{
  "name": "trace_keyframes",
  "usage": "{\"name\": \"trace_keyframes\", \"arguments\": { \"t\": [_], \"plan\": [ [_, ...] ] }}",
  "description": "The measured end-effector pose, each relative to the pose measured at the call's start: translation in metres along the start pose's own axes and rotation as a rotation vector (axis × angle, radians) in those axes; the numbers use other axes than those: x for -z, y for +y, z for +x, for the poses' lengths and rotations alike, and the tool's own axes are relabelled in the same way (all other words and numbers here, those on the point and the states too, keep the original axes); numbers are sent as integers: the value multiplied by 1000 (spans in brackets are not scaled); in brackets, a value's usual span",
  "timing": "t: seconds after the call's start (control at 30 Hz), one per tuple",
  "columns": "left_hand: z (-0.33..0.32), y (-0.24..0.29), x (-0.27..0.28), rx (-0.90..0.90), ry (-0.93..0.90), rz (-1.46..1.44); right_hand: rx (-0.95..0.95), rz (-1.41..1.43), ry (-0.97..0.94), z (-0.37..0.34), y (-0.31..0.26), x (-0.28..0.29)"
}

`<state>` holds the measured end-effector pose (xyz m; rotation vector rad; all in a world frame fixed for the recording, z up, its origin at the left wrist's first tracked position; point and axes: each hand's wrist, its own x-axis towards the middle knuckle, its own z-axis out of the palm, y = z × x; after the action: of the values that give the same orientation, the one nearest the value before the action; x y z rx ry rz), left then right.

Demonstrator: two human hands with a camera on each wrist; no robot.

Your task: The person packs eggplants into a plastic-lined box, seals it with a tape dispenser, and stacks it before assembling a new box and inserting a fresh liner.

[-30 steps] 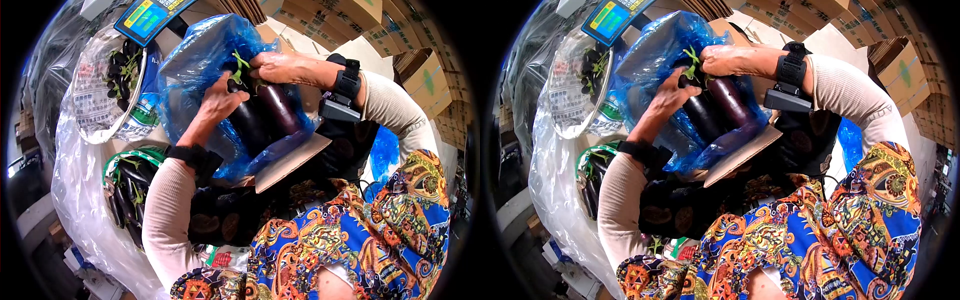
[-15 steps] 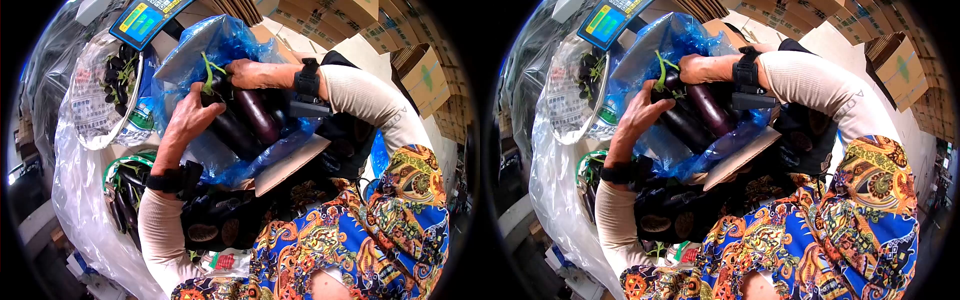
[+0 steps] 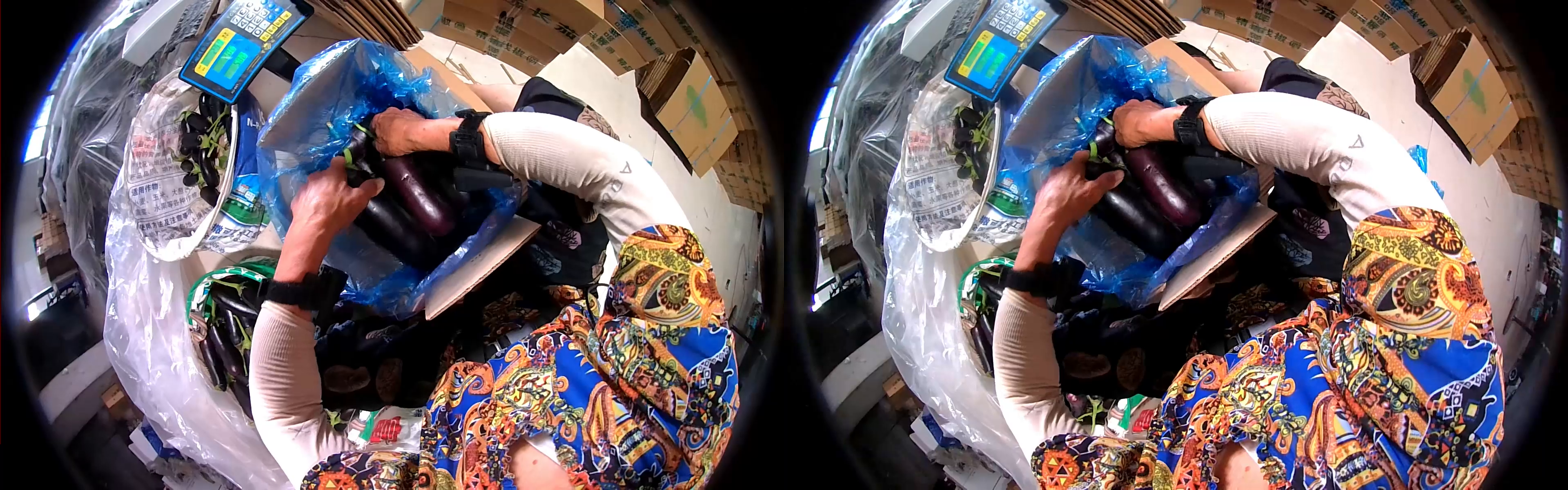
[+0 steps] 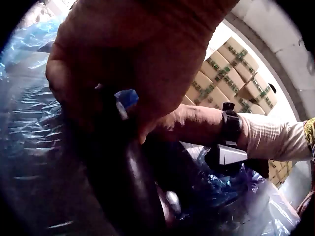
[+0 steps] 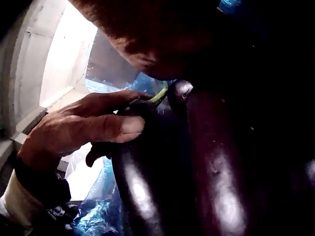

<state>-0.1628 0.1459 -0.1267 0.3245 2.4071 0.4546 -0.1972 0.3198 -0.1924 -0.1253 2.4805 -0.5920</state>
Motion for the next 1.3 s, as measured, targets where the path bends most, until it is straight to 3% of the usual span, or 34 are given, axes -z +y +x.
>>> {"name": "trace_keyframes", "arguments": {
  "t": [0.23, 0.33, 0.37, 0.5, 0.6, 0.7, 0.8, 0.9, 0.97, 1.07, 1.2, 1.3],
  "plan": [
    [3, -6, -8, -125, 194, 314, 140, -76, 2, 8, 4, -3],
    [-13, 12, -8, -111, 122, 429, 222, -88, -13, 0, 4, -2],
    [-6, -2, -16, -177, 148, 372, 215, -74, -32, -2, 4, 0],
    [-8, 13, -13, -45, 224, 454, 125, 2, 70, 3, -1, -3],
    [-21, 3, -8, -191, 153, 340, 152, 18, 68, 10, 3, -6],
    [-16, -15, -17, -260, 226, 154, 166, -32, 66, 4, -2, -3],
    [-4, -12, -14, -209, 128, 268, 136, -62, 89, 1, -9, 1],
    [-5, -9, -19, -145, 149, 297, 142, -109, 107, -2, -8, 1],
    [-7, -14, -21, -204, 212, 252, 186, -157, 106, -4, -9, -1],
    [-16, -10, -20, -192, 243, 318, 336, -312, 348, -8, -3, -1],
    [-22, -5, -18, -251, 258, 324, 193, -273, 157, -14, -13, 14],
    [-28, -1, -21, -213, 290, 371, 124, -92, 86, -9, -8, 8]
  ]
}}
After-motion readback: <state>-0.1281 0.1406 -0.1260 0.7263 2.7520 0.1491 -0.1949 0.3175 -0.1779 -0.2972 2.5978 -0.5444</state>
